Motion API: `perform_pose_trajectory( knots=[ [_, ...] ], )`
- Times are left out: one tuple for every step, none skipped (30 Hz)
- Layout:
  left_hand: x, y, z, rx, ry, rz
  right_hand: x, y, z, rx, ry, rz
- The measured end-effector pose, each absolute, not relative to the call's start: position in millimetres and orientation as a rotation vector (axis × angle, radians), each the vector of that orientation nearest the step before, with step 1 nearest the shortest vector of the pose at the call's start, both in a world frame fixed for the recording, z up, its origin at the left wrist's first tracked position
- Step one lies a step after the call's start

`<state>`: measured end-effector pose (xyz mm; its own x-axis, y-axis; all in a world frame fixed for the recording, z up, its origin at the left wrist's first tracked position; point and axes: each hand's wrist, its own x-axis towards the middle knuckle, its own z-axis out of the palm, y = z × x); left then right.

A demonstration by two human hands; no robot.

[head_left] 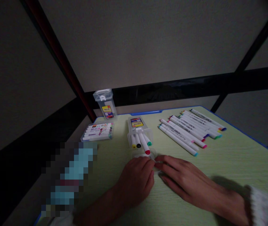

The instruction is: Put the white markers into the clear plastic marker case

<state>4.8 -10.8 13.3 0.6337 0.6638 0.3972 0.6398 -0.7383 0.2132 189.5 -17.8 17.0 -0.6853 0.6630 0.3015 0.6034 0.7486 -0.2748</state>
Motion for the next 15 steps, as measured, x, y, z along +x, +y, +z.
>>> perform_pose_trajectory(
  knots=[
    [4.9, -10.8, 13.6, 2.792, 1.109, 0.699, 189.4, -17.7, 17.1, -0.970, -2.567, 0.218],
    [5.0, -10.9, 14.0, 2.791, 1.108, 0.691, 189.4, -17.5, 17.2, -0.969, -2.569, 0.221],
    [5.1, -11.0, 14.2, 2.791, 1.109, 0.685, 189.3, -17.4, 17.4, -0.967, -2.572, 0.226],
    [5.1, -11.1, 14.4, 2.793, 1.112, 0.686, 189.2, -17.4, 17.6, -0.966, -2.576, 0.231],
    [5.1, -11.2, 14.4, 2.798, 1.114, 0.689, 189.2, -17.4, 17.9, -0.968, -2.577, 0.235],
    [5.2, -11.3, 14.4, 2.803, 1.118, 0.694, 189.2, -17.5, 18.1, -0.970, -2.578, 0.239],
    [5.1, -11.3, 14.2, 2.807, 1.119, 0.699, 189.2, -17.7, 18.4, -0.974, -2.578, 0.242],
    [5.1, -11.3, 14.0, 2.810, 1.117, 0.701, 189.2, -17.9, 18.6, -0.978, -2.578, 0.243],
    [5.0, -11.2, 13.8, 2.812, 1.111, 0.703, 189.1, -18.0, 18.7, -0.979, -2.579, 0.245],
    [5.0, -11.1, 13.6, 2.812, 1.105, 0.706, 189.1, -18.2, 18.6, -0.979, -2.579, 0.244],
    [4.9, -11.1, 13.6, 2.810, 1.102, 0.707, 189.1, -18.3, 18.4, -0.979, -2.579, 0.242],
    [4.9, -11.0, 13.6, 2.807, 1.100, 0.708, 189.1, -18.3, 18.1, -0.979, -2.578, 0.237],
    [4.9, -10.9, 13.6, 2.805, 1.100, 0.707, 189.1, -18.2, 17.7, -0.979, -2.574, 0.228],
    [5.0, -10.9, 13.8, 2.805, 1.102, 0.707, 189.1, -18.2, 17.3, -0.975, -2.569, 0.218],
    [5.0, -10.9, 14.0, 2.805, 1.105, 0.704, 189.1, -18.0, 16.9, -0.969, -2.563, 0.208]
  ],
)
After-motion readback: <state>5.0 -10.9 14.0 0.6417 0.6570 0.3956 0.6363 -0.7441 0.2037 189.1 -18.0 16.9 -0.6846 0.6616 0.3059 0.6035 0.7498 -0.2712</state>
